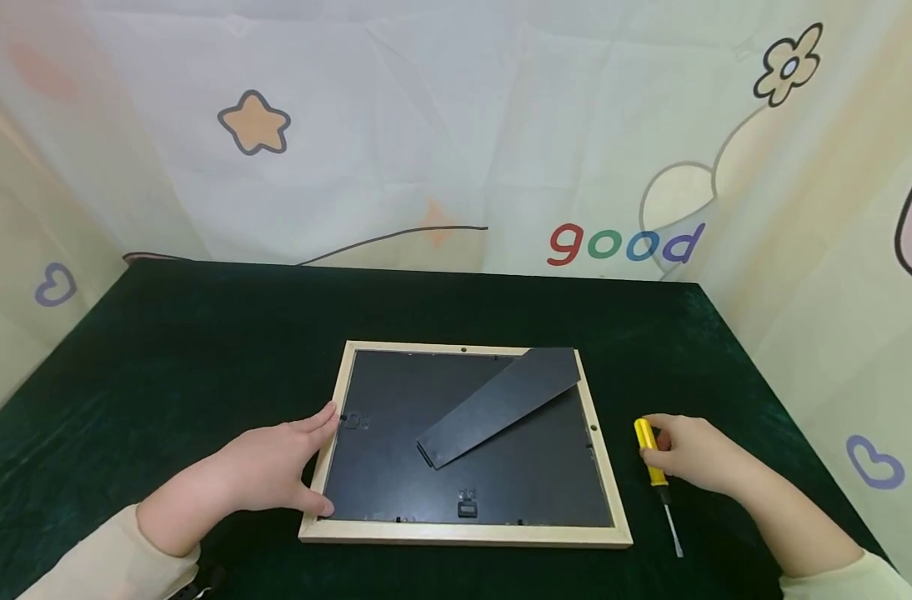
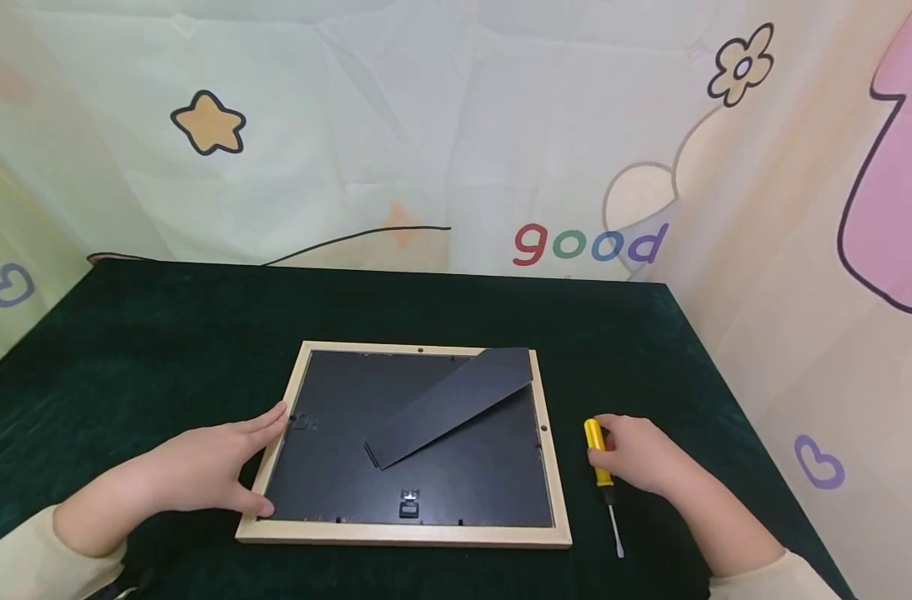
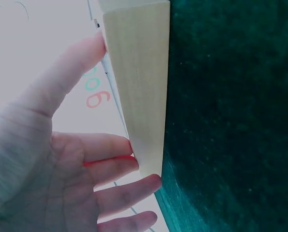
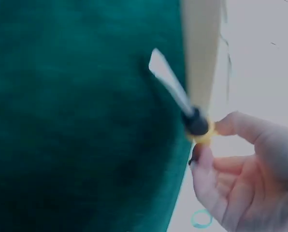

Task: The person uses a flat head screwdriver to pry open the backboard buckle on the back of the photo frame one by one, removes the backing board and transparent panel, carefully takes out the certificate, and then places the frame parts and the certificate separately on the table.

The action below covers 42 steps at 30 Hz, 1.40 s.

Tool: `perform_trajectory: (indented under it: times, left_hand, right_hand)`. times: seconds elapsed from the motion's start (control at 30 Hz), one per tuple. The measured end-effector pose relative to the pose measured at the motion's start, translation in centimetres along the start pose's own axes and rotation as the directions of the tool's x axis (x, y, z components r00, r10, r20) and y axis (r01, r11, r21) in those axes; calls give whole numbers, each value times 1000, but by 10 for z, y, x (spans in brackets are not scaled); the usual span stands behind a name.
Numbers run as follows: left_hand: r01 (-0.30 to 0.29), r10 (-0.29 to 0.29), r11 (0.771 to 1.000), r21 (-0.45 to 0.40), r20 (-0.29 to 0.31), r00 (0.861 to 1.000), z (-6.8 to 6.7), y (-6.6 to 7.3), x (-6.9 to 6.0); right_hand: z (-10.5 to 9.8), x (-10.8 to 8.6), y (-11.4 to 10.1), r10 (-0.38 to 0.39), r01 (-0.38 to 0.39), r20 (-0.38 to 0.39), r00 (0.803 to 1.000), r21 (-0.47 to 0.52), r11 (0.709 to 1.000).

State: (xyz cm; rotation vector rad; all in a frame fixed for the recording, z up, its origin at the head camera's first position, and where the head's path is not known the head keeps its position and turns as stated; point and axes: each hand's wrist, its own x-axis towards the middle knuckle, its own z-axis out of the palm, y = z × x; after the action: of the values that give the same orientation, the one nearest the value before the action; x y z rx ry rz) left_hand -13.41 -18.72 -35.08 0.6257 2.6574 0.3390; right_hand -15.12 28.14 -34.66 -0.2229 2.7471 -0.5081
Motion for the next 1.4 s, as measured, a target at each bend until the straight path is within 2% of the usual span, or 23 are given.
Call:
perform_trajectory:
  times: [0.1,0.17,0.23,0.33,0.43,0.63,0.73,0.8,0.9,1.0,1.1,1.27,1.4]
  left_hand:
    - [-4,4,1000,5,-2,1000,0,1,-1]
    - [-5,5,1000,-2,-3,1000,1,1,-2]
    - [-13,13,1000,-5,-6,1000,1,1,-2]
    - [-17,17,1000,-10,-7,1000,1,1,-2]
    - [-15,15,1000,-6,-7,1000,1,0,-1]
    - [-12,12,1000,-19,-4,1000,1,0,-1]
    - [-9,9,1000,-29,-4,1000,1,0,-1]
    - [3,-3,1000,-29,-4,1000,1,0,-1]
    - [16,-16,1000,-26,-7,1000,0,0,-1]
    - [17,-18,1000,-24,-6,1000,1,0,1]
    - [17,-17,1000,-19,-3,1000,1,0,1]
    - [16,-16,999,-29,1,1000,-1,0,1]
    - [10,-10,1000,-27,-5,1000,-2,0,1]
  right_hand:
    - [-10,-5,-4,-76,79,-27,997,175,981]
    - [-15,-7,-8,-128,136,-48,991,301,944]
    - [-18,-8,-13,-157,170,-66,985,425,889]
    - [-16,-6,-22,-142,169,-93,986,546,821]
    - [-10,-1,-32,-107,145,-99,989,602,785]
    - [3,10,-55,-75,122,-101,992,619,776]
    - [7,13,-64,-105,142,-97,990,624,768]
    - [9,14,-70,-152,168,-78,985,611,773]
    - [12,14,-81,-236,221,-46,971,557,801]
    - [16,14,-94,-314,307,-56,948,432,848]
    - [21,16,-106,-371,382,-93,924,290,877]
    - [31,24,-123,-439,453,-108,892,202,869]
    - [39,31,-137,-460,465,-68,885,171,869]
